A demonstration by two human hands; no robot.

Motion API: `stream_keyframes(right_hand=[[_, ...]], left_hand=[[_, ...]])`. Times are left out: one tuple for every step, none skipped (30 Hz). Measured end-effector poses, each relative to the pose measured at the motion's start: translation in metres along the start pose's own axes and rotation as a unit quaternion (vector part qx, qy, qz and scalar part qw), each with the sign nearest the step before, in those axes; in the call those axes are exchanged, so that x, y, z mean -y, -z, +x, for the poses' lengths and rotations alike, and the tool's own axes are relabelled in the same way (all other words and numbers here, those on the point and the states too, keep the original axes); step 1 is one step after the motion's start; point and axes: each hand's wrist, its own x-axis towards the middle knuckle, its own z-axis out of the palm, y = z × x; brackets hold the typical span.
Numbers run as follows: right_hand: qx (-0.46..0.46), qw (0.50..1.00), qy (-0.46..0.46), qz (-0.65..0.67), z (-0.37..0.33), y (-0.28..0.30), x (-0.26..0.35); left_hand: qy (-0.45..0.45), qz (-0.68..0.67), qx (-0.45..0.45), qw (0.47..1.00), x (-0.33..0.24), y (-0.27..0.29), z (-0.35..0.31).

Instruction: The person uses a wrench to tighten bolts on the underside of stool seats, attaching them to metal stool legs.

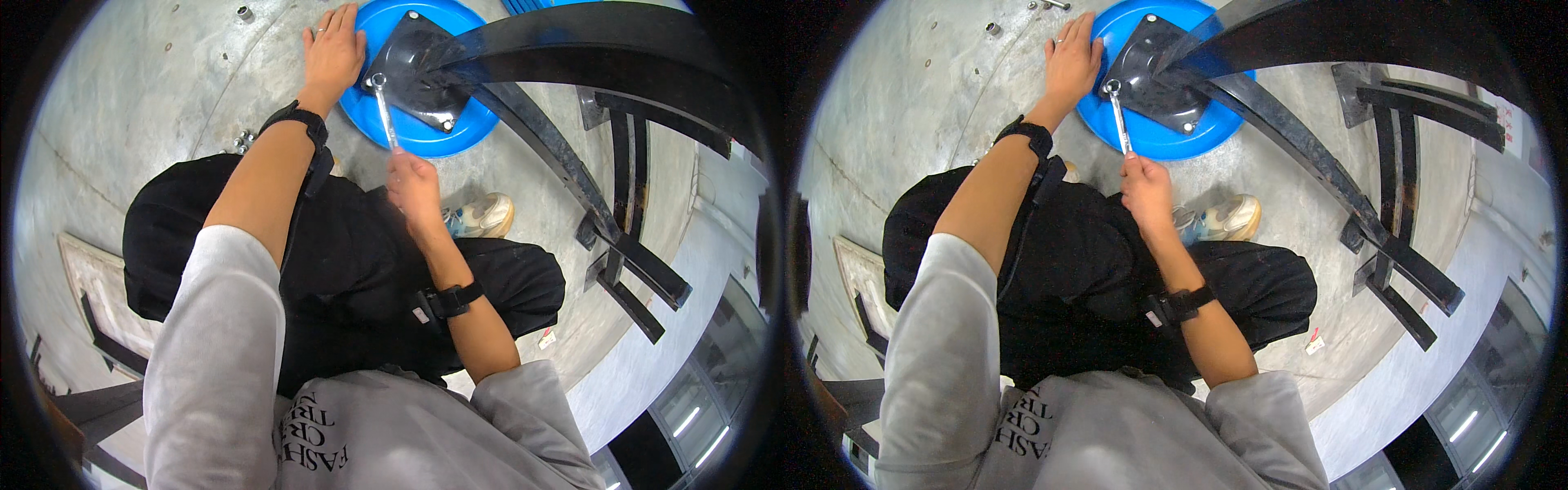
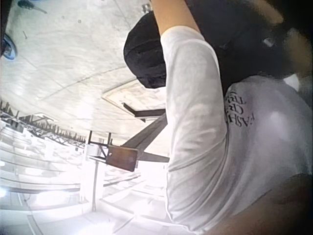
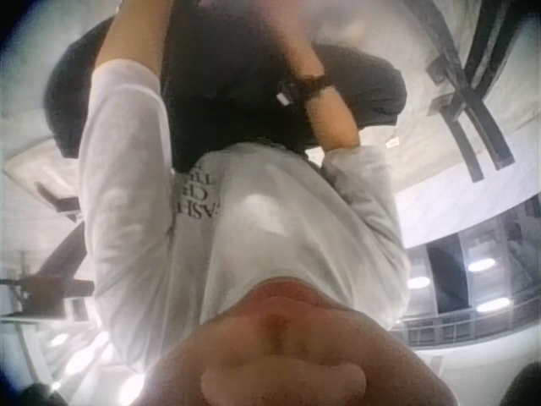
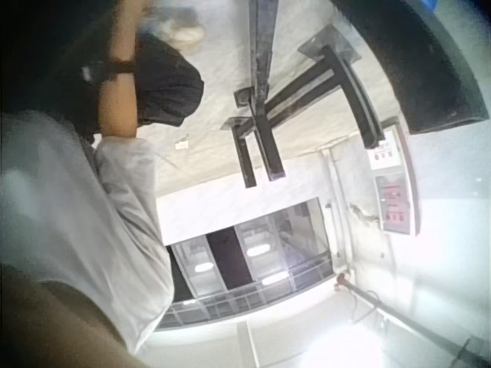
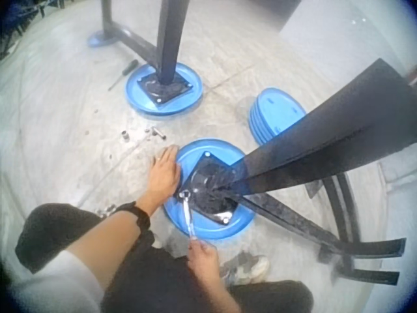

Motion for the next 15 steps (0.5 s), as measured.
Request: stream_keyframes(right_hand=[[-0.003, 0.999, -0.016, 0.027, 0.000, -0.004, -0.003], [0.003, 1.000, -0.019, 0.016, 0.001, -0.009, -0.006], [0.004, 1.000, -0.019, 0.016, 0.000, -0.012, -0.008], [0.007, 1.000, -0.014, 0.006, -0.001, -0.016, -0.010], [0.009, 1.000, -0.009, -0.004, -0.002, -0.019, -0.010], [0.016, 1.000, 0.004, -0.027, -0.002, -0.022, -0.008], [0.015, 1.000, 0.003, -0.026, -0.002, -0.024, -0.008], [0.016, 1.000, 0.004, -0.021, -0.002, -0.026, -0.008], [0.017, 1.000, 0.004, -0.016, -0.001, -0.028, -0.009], [0.012, 1.000, -0.004, -0.015, 0.000, -0.029, -0.010], [0.010, 1.000, -0.003, -0.016, 0.003, -0.029, -0.012], [0.030, 0.999, -0.011, -0.004, 0.005, -0.028, -0.015], [0.051, 0.999, -0.018, 0.008, 0.007, -0.027, -0.016], [0.045, 0.999, -0.022, -0.003, 0.008, -0.027, -0.015], [0.045, 0.999, -0.022, -0.003, 0.008, -0.023, -0.014]], left_hand=[[0.001, 0.001, -0.001, 1.000, 0.002, -0.001, 0.000], [-0.004, 0.014, -0.004, 1.000, 0.005, -0.002, 0.000], [-0.008, 0.026, -0.008, 1.000, 0.007, -0.004, -0.001], [-0.008, 0.027, -0.008, 1.000, 0.005, -0.002, 0.000], [-0.002, 0.013, -0.007, 1.000, 0.002, -0.001, 0.000], [0.003, -0.001, -0.006, 1.000, 0.000, 0.000, 0.000], [0.003, -0.002, -0.005, 1.000, 0.001, -0.001, 0.000], [0.002, 0.001, -0.008, 1.000, 0.001, -0.002, 0.000], [0.001, 0.004, -0.011, 1.000, 0.002, -0.003, 0.000], [0.000, 0.001, -0.011, 1.000, 0.004, -0.004, 0.000], [0.009, 0.007, -0.006, 1.000, 0.006, -0.004, 0.001], [0.017, 0.013, -0.001, 1.000, 0.007, -0.006, 0.002], [0.017, 0.012, 0.000, 1.000, 0.006, -0.005, 0.002], [0.006, 0.017, -0.001, 1.000, 0.006, -0.005, 0.003], [-0.004, 0.021, -0.001, 1.000, 0.005, -0.005, 0.003]])
